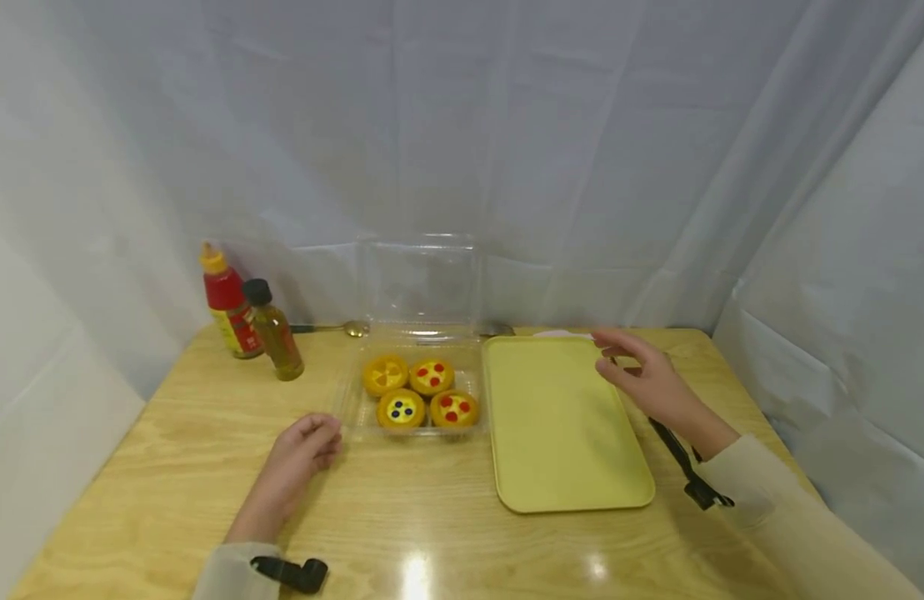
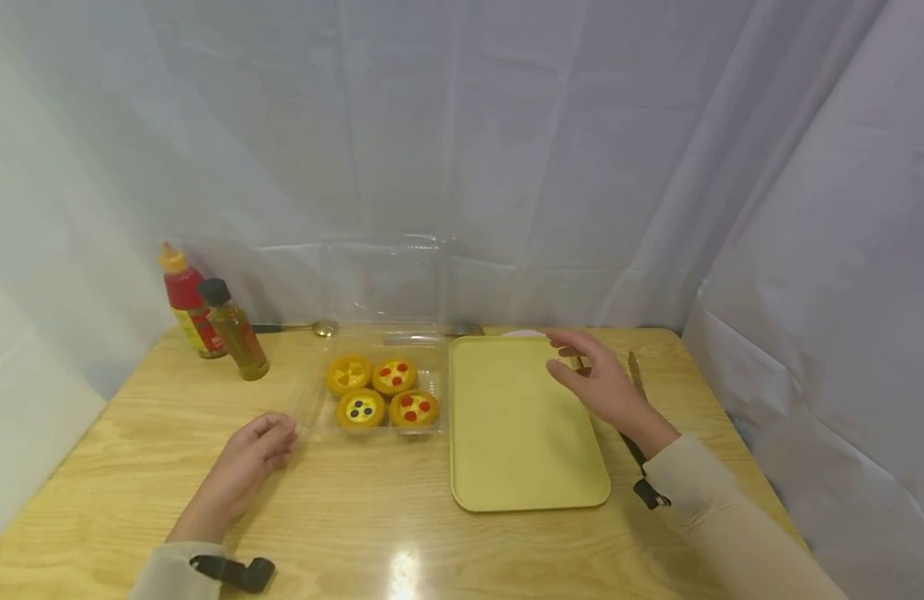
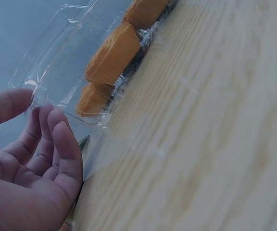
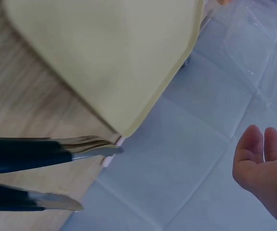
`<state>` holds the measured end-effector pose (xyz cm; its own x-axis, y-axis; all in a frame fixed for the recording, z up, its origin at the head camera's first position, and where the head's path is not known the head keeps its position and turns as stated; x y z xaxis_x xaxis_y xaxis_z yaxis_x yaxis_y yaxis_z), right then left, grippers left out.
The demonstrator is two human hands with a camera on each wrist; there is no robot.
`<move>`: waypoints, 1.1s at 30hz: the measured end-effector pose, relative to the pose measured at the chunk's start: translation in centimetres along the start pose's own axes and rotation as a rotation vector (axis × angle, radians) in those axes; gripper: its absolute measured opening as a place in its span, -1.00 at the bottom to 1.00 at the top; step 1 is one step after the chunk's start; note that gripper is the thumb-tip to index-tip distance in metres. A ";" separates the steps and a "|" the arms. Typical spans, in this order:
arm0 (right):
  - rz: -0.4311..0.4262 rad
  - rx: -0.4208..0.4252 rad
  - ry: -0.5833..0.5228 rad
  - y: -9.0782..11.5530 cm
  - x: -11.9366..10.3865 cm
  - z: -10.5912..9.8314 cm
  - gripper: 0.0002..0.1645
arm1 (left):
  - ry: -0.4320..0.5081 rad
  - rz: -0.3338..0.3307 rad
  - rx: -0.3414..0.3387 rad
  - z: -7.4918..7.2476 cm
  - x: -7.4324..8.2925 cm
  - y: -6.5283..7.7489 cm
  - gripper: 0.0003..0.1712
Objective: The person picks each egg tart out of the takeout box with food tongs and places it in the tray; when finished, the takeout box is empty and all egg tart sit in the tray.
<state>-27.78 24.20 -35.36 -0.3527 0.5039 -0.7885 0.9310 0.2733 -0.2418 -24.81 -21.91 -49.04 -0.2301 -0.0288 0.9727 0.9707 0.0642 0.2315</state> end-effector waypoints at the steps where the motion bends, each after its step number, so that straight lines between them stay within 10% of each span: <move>1: 0.005 0.007 -0.003 0.3 0.2 -0.2 -0.42 | -0.002 0.001 0.001 -0.1 0.0 0.0 -0.62; 18: 0.059 0.069 0.300 4.7 7.1 -2.7 -0.15 | -0.005 -0.010 0.015 -0.2 0.0 0.1 -0.65; 33: 0.214 0.005 0.330 6.5 13.0 -2.6 0.07 | 0.014 0.008 0.013 -0.1 -0.2 0.0 -0.68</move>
<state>-26.60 34.67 -45.68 -0.1614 0.7855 -0.5975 0.9869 0.1303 -0.0953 -24.71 -22.01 -49.20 -0.2216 -0.0418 0.9742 0.9714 0.0777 0.2243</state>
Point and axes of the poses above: each hand's wrist, its own y-axis away from the middle knuckle, its own z-axis out of the palm, x = y × z, the point moved 7 cm from there along -y, towards the middle knuckle, and after that the axes turned 3 degrees about x, right-handed, at the moved point
